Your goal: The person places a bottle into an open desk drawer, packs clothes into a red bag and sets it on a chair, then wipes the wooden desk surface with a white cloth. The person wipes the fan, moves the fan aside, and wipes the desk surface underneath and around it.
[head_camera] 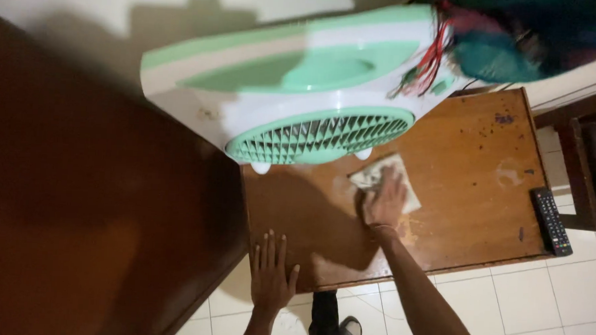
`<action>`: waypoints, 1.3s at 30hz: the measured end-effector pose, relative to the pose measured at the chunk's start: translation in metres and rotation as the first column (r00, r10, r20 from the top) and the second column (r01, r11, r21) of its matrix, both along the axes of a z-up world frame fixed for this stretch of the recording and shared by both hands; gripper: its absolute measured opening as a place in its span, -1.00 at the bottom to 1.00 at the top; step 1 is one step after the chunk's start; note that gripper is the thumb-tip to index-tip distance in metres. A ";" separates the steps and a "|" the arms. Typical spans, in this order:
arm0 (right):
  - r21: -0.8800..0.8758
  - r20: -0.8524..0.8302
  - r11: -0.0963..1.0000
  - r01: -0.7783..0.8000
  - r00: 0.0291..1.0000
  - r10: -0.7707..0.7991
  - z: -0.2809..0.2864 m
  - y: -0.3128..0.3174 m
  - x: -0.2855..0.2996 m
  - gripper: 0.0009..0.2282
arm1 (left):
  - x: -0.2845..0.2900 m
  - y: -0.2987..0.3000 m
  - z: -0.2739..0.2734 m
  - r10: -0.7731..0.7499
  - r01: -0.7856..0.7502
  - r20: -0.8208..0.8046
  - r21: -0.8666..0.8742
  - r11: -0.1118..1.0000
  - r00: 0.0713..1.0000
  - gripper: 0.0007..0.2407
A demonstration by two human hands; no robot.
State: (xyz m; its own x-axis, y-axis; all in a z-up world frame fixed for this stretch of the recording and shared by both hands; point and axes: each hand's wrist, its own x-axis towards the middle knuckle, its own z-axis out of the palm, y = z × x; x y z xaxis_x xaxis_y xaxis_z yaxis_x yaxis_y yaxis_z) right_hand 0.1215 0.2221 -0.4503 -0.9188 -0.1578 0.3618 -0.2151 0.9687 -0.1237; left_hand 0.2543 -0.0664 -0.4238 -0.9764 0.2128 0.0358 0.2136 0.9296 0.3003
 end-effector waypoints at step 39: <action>-0.168 0.343 0.984 0.066 0.939 -0.004 0.000 -0.047 -0.025 -0.64 | 0.013 0.003 -0.004 0.006 -0.006 -0.087 0.003 1.000 0.996 -0.41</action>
